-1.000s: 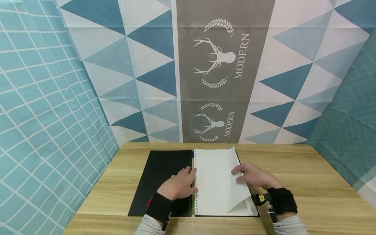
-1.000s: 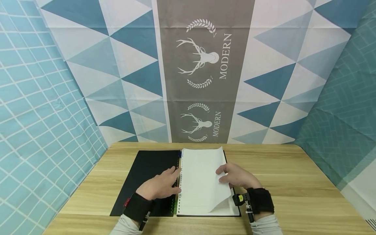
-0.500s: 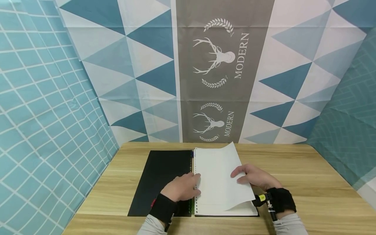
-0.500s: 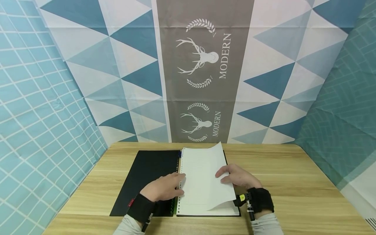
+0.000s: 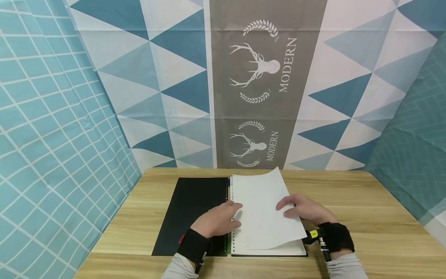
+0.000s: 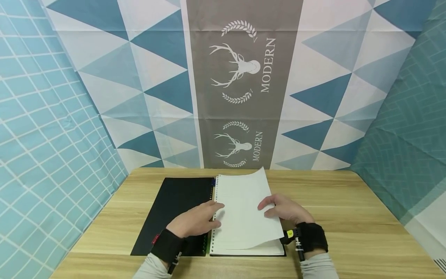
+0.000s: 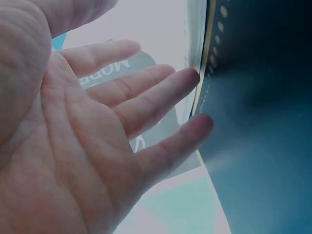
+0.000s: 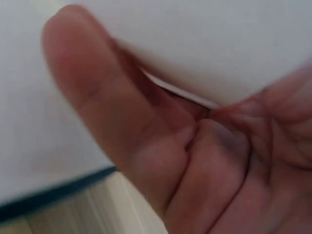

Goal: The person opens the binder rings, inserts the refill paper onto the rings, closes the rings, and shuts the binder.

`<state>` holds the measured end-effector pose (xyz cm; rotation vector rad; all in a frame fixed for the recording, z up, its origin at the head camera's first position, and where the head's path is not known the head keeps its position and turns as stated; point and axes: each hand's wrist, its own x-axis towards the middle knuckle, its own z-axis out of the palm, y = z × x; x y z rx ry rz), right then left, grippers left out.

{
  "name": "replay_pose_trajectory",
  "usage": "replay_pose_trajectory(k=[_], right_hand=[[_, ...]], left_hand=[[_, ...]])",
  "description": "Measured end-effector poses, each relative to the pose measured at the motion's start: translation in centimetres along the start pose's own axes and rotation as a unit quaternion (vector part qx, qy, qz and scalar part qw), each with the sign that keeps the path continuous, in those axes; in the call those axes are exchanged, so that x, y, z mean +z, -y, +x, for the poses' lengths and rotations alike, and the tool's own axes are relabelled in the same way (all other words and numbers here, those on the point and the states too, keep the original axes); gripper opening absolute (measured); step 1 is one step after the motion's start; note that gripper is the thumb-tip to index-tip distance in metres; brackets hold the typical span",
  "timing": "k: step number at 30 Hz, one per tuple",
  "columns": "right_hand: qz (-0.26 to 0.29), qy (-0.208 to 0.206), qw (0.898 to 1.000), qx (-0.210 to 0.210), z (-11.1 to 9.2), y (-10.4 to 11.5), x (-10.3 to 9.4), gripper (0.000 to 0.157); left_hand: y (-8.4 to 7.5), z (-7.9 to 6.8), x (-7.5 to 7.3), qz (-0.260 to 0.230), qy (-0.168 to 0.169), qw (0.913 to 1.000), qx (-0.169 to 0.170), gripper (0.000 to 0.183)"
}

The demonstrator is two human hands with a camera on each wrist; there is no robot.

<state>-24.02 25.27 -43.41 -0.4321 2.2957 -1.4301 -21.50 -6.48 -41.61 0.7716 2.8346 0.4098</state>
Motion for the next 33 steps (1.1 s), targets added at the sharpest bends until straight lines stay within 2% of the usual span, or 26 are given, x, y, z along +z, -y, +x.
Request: replay_pose_trajectory(k=[3, 9, 12, 17, 22, 28, 33], right_hand=[[-0.030, -0.004, 1.000, -0.007, 0.14, -0.16, 0.13, 0.026], [0.063, 0.023, 0.998, -0.003, 0.27, -0.07, -0.23, 0.033], [0.074, 0.023, 0.997, -0.015, 0.17, 0.14, -0.43, 0.035], [0.073, 0.017, 0.997, -0.034, 0.04, 0.49, -0.62, 0.037], [0.073, 0.003, 0.996, -0.044, 0.03, 0.62, -0.63, 0.039], [0.097, 0.016, 0.994, -0.043, 0.21, 0.63, -0.26, 0.039], [0.064, 0.026, 0.997, -0.031, 0.27, 0.69, 0.08, 0.034]], left_hand=[[-0.09, 0.08, 0.13, 0.003, 0.003, 1.0000, -0.001, 0.053], [0.14, -0.15, -0.04, -0.004, -0.005, 1.0000, -0.003, 0.054], [0.28, -0.28, -0.26, -0.013, -0.011, 0.9999, -0.001, 0.054], [0.22, -0.27, -0.54, -0.025, -0.015, 0.9996, 0.003, 0.055], [0.10, 0.00, -0.45, -0.029, 0.000, 0.9996, 0.004, 0.058], [-0.02, 0.24, -0.32, -0.023, 0.008, 0.9997, -0.009, 0.060], [-0.13, 0.24, -0.19, -0.018, 0.008, 0.9996, -0.021, 0.060]])
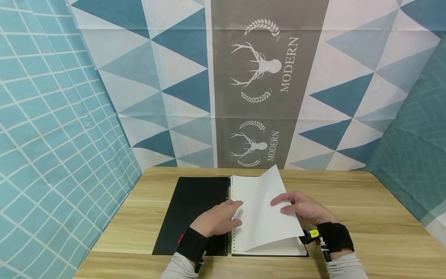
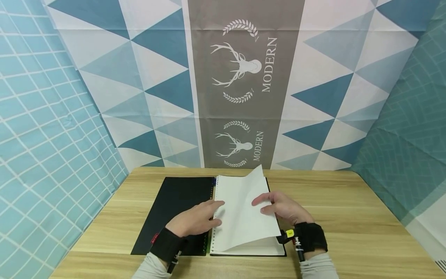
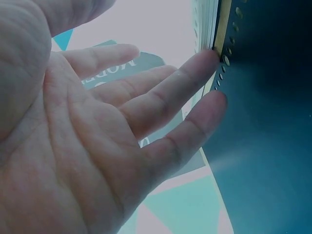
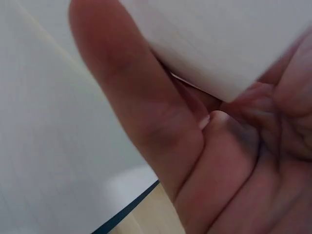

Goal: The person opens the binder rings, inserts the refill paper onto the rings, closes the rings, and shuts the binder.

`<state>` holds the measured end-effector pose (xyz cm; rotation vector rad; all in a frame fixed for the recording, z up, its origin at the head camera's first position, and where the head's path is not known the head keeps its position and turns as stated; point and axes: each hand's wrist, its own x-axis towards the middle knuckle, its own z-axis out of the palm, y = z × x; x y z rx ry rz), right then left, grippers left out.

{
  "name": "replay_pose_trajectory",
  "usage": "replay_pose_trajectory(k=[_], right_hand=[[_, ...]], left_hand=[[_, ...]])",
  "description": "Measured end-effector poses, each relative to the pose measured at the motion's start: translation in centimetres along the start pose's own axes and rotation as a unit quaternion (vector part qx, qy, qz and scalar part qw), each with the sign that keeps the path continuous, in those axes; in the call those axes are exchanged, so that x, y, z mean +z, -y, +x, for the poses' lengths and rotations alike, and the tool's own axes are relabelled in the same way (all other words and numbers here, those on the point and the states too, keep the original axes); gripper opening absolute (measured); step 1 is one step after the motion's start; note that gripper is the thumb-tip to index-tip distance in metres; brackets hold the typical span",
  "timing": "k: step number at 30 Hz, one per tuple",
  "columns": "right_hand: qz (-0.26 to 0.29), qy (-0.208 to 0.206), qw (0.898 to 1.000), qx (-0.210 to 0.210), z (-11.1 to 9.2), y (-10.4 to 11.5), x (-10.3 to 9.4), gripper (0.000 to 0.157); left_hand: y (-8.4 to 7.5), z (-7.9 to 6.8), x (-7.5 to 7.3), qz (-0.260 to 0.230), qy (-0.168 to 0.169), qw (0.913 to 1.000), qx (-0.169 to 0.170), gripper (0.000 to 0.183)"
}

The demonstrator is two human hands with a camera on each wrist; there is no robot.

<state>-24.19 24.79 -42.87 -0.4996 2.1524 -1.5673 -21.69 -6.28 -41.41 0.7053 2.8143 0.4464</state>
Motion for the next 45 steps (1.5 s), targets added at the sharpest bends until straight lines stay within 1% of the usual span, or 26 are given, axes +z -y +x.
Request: replay_pose_trajectory(k=[3, 8, 12, 16, 18, 20, 22, 25, 27, 30, 34, 41, 45], right_hand=[[-0.003, 0.007, 1.000, 0.006, 0.0, 0.0, 0.1, 0.034], [0.034, 0.007, 0.999, 0.010, 0.0, 0.0, 0.1, 0.036], [0.062, 0.014, 0.998, -0.017, 0.0, 0.2, 0.1, 0.041], [0.097, 0.043, 0.993, -0.055, 0.2, 0.3, 0.2, 0.049], [0.100, 0.055, 0.991, -0.075, 0.3, 0.3, 0.3, 0.051], [0.101, 0.061, 0.989, -0.086, 0.3, 0.2, 0.3, 0.051], [0.105, 0.066, 0.988, -0.088, 0.3, 0.2, 0.3, 0.051], [0.122, 0.074, 0.986, -0.081, 0.3, 0.0, 0.2, 0.050], [0.129, 0.075, 0.986, -0.072, 0.3, -0.2, 0.2, 0.050], [0.121, 0.064, 0.989, -0.054, 0.4, -0.5, 0.2, 0.049], [0.095, 0.046, 0.994, -0.039, 0.5, -0.7, 0.1, 0.048], [0.043, 0.020, 0.998, -0.031, 0.0, -0.3, -0.3, 0.045], [0.029, 0.009, 0.999, -0.030, -0.4, -0.1, -0.6, 0.044]], left_hand=[[-0.1, -0.1, 0.0, 0.003, 0.004, 1.0000, -0.002, 0.059], [-0.1, -0.1, -0.1, 0.009, 0.004, 0.9999, 0.007, 0.059], [0.1, 0.0, -0.1, 0.013, -0.005, 0.9998, 0.016, 0.056], [0.2, -0.1, -0.1, 0.012, -0.011, 0.9996, 0.022, 0.054], [0.3, -0.1, -0.1, 0.013, -0.014, 0.9994, 0.028, 0.051], [0.3, -0.2, -0.1, 0.010, -0.017, 0.9991, 0.037, 0.047], [0.5, -0.3, -0.1, 0.008, -0.021, 0.9988, 0.044, 0.046], [0.6, -0.5, -0.2, 0.005, -0.026, 0.9984, 0.050, 0.051], [0.6, -0.6, -0.2, 0.003, -0.028, 0.9986, 0.046, 0.055], [0.5, -0.6, -0.2, 0.004, -0.024, 0.9992, 0.032, 0.058], [0.4, -0.4, -0.1, 0.016, -0.017, 0.9996, 0.015, 0.053], [0.4, -0.6, -0.3, 0.044, -0.017, 0.9982, 0.037, 0.047], [0.2, -0.8, -0.3, 0.050, 0.007, 0.9986, 0.018, 0.055]])
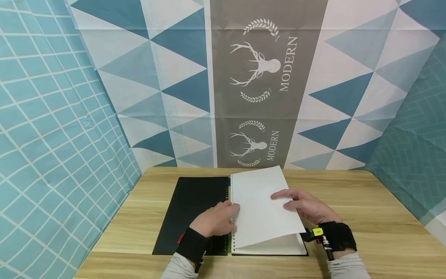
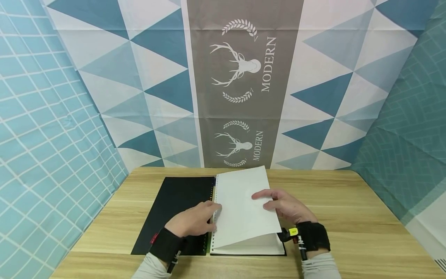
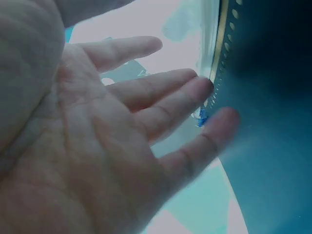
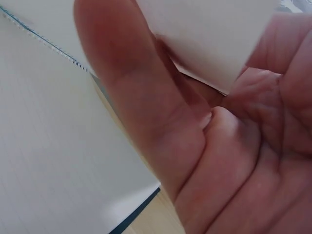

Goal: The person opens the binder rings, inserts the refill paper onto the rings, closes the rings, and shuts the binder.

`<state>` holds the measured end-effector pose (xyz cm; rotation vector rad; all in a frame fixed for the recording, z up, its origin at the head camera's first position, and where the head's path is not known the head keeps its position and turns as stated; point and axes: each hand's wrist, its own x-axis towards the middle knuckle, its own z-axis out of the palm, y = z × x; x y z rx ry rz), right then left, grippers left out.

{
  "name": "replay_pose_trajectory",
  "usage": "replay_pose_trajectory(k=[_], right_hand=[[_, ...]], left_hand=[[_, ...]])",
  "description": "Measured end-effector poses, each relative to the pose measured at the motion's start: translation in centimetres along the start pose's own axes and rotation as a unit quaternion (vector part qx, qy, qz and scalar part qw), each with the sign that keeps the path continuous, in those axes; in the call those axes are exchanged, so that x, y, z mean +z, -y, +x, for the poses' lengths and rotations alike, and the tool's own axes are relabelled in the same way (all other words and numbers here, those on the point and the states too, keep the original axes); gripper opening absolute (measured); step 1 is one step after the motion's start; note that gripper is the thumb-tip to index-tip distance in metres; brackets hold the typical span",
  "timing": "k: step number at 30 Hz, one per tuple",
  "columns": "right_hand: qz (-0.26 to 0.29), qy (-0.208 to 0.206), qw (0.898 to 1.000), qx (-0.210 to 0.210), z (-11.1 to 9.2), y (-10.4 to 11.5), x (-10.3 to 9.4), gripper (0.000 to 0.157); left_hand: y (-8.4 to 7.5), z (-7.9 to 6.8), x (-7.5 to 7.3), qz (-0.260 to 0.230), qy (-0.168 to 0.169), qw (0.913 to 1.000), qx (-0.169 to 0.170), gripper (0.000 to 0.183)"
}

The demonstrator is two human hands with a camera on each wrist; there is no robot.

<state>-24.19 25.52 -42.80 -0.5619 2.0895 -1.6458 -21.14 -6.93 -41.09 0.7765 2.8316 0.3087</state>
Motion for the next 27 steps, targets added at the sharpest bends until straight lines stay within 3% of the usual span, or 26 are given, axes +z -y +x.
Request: replay_pose_trajectory(k=[9, 18, 27], right_hand=[[0.009, 0.009, 1.000, 0.000, -0.1, 0.2, -0.1, 0.041], [0.052, 0.018, 0.998, -0.008, 0.6, 0.4, 0.7, 0.042], [0.060, 0.021, 0.998, -0.006, 0.6, 0.4, 0.6, 0.041]], left_hand=[[-0.4, -0.5, 0.0, 0.012, 0.015, 0.9996, -0.022, 0.073], [-0.5, -0.3, -0.3, 0.006, 0.011, 0.9993, -0.036, 0.062], [-0.5, -0.5, -0.4, -0.005, 0.015, 0.9991, -0.039, 0.067]])
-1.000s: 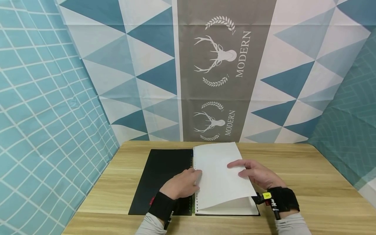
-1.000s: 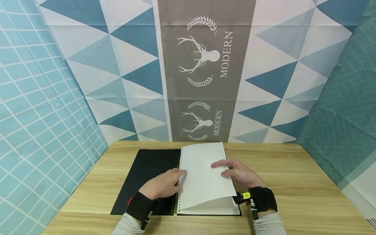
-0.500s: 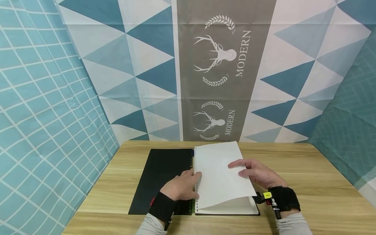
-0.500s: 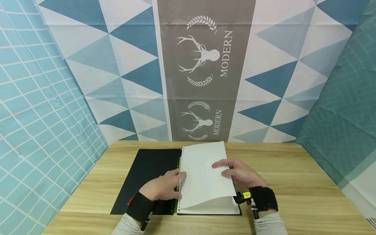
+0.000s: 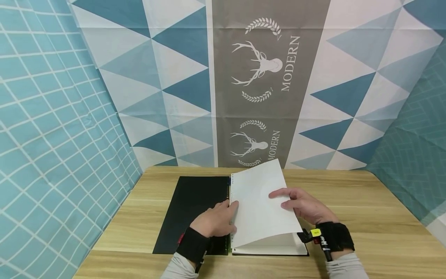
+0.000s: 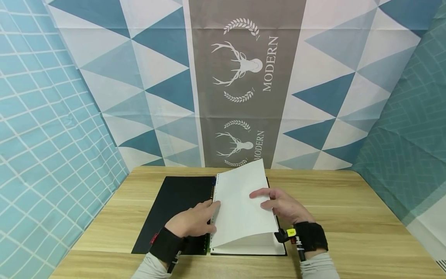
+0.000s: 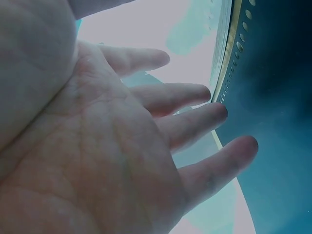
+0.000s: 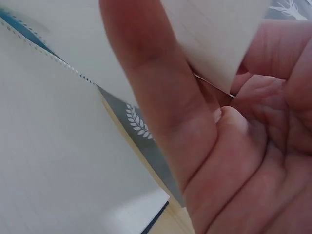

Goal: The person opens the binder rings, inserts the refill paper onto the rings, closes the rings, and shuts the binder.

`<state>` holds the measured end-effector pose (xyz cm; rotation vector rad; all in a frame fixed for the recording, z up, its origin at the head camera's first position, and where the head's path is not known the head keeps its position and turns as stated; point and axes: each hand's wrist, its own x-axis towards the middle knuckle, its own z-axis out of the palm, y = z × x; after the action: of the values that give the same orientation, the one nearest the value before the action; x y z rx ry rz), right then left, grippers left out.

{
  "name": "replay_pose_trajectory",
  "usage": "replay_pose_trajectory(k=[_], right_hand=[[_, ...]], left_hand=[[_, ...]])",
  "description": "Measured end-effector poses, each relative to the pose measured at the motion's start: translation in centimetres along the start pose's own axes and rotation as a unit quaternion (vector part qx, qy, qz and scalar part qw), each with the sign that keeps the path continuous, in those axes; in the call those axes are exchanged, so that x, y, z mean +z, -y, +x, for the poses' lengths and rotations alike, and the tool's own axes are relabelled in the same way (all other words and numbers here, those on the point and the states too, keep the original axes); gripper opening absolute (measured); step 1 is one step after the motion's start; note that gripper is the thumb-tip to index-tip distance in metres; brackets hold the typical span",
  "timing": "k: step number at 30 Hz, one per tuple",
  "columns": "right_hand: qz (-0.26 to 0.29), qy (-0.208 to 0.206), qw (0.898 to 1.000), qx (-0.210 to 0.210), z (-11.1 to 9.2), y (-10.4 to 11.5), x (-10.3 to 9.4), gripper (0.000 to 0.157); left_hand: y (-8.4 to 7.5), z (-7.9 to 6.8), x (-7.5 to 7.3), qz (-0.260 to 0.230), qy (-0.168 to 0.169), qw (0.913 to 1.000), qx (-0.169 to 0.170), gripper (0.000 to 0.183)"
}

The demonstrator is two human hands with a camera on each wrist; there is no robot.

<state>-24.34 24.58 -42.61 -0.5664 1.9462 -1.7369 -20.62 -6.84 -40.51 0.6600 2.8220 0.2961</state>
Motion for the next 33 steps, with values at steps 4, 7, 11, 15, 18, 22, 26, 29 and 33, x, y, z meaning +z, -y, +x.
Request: replay_pose_trajectory(k=[4, 7, 11, 15, 18, 22, 26, 29, 33], right_hand=[[-0.008, -0.002, 1.000, 0.000, -0.32, -0.01, -0.29, 0.041], [-0.012, 0.002, 1.000, -0.006, -0.32, -0.04, -0.34, 0.041], [-0.021, 0.006, 1.000, -0.012, -0.25, -0.10, -0.33, 0.039], [-0.038, -0.001, 0.999, -0.008, -0.35, -0.14, -0.47, 0.039], [-0.049, -0.006, 0.999, -0.001, -0.54, -0.18, -0.65, 0.041], [-0.062, -0.013, 0.998, 0.002, -0.65, -0.22, -0.79, 0.041], [-0.053, -0.011, 0.999, 0.002, -0.61, -0.25, -0.78, 0.040], [-0.051, -0.006, 0.999, -0.001, -0.58, -0.25, -0.71, 0.040], [-0.071, -0.009, 0.997, 0.006, -0.57, -0.23, -0.69, 0.039]], left_hand=[[-0.05, -0.11, -0.08, 0.003, 0.006, 1.0000, 0.003, 0.065], [-0.10, -0.14, -0.12, 0.006, 0.012, 0.9999, -0.002, 0.067], [-0.18, -0.05, -0.07, 0.012, 0.019, 0.9997, -0.012, 0.070], [-0.23, 0.06, 0.08, 0.017, 0.031, 0.9993, -0.015, 0.073], [-0.26, 0.05, 0.16, 0.019, 0.042, 0.9989, -0.012, 0.075], [-0.35, -0.04, 0.22, 0.023, 0.048, 0.9985, -0.006, 0.077], [-0.42, -0.09, 0.19, 0.028, 0.053, 0.9981, -0.009, 0.079], [-0.46, -0.14, 0.10, 0.027, 0.058, 0.9978, -0.018, 0.082], [-0.54, -0.26, -0.04, 0.025, 0.063, 0.9973, -0.028, 0.085]])
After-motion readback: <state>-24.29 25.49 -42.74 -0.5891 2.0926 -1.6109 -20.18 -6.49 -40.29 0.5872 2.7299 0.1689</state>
